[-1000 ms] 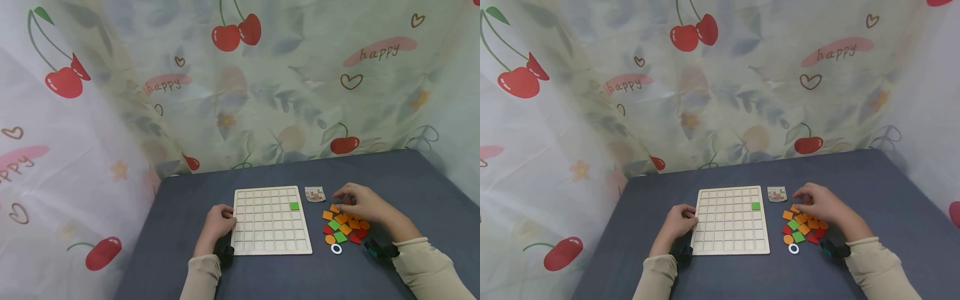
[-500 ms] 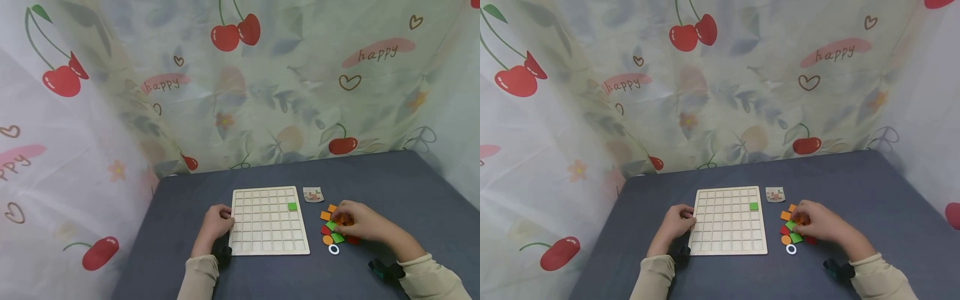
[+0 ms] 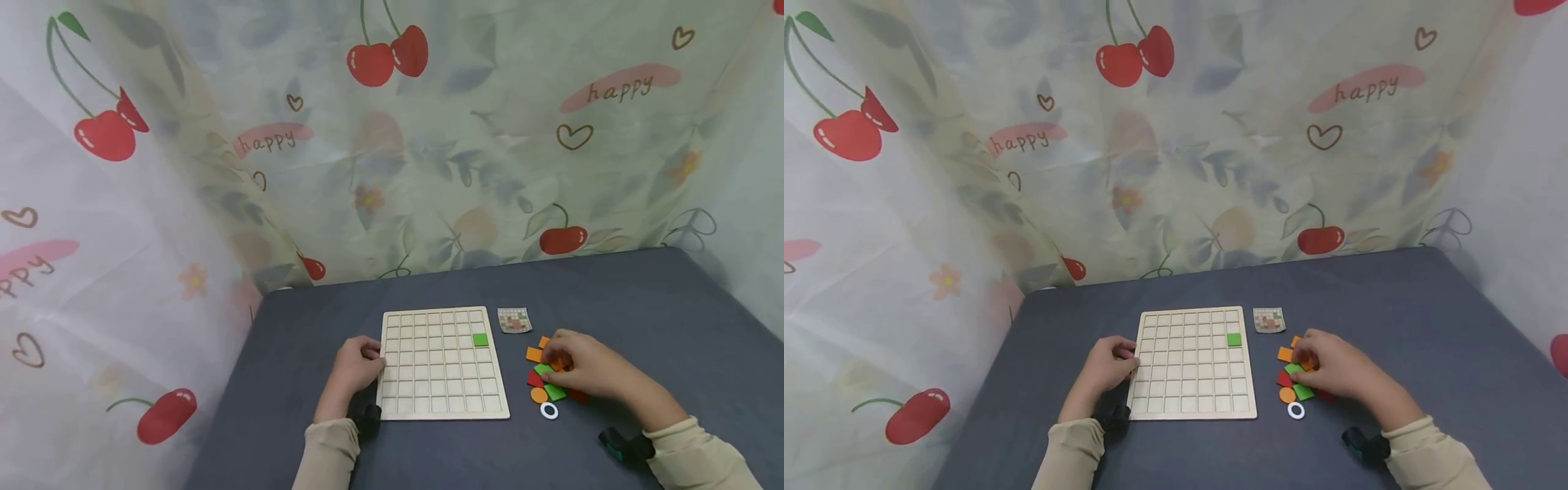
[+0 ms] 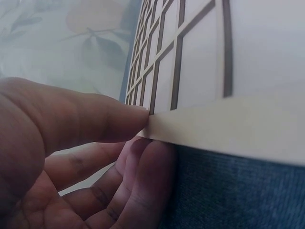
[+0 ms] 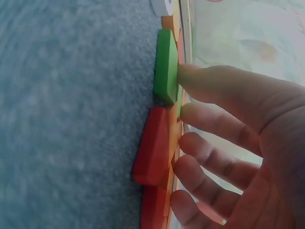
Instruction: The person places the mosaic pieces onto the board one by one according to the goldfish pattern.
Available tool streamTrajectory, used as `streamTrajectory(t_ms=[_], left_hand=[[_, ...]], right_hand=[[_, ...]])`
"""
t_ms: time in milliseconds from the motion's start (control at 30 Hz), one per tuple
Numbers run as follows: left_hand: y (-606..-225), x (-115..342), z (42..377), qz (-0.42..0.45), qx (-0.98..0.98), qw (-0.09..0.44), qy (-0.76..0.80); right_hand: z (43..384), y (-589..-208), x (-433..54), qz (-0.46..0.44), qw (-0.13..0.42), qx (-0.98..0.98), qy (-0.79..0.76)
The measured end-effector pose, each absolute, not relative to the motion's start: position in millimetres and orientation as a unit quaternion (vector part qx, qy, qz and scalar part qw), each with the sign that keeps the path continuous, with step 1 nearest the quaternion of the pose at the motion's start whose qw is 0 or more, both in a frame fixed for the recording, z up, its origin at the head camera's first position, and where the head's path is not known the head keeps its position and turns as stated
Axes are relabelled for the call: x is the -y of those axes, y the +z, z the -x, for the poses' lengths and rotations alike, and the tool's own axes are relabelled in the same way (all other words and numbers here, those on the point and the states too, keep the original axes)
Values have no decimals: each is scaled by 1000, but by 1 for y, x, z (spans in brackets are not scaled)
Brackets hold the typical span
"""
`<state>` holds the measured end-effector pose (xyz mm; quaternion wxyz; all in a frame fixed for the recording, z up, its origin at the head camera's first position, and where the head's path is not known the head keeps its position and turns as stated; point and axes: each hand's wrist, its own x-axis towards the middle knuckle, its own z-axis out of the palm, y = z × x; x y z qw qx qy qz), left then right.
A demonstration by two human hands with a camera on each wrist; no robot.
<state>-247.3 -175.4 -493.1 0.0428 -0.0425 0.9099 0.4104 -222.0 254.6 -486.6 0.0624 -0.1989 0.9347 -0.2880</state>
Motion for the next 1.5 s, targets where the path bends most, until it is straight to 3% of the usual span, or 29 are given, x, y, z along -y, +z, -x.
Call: streamTrajectory(t_ms=[1500], left_hand=[[-493, 176, 247, 37, -914, 34, 403]], right_hand=[[221, -492, -254, 208, 62, -931, -295]])
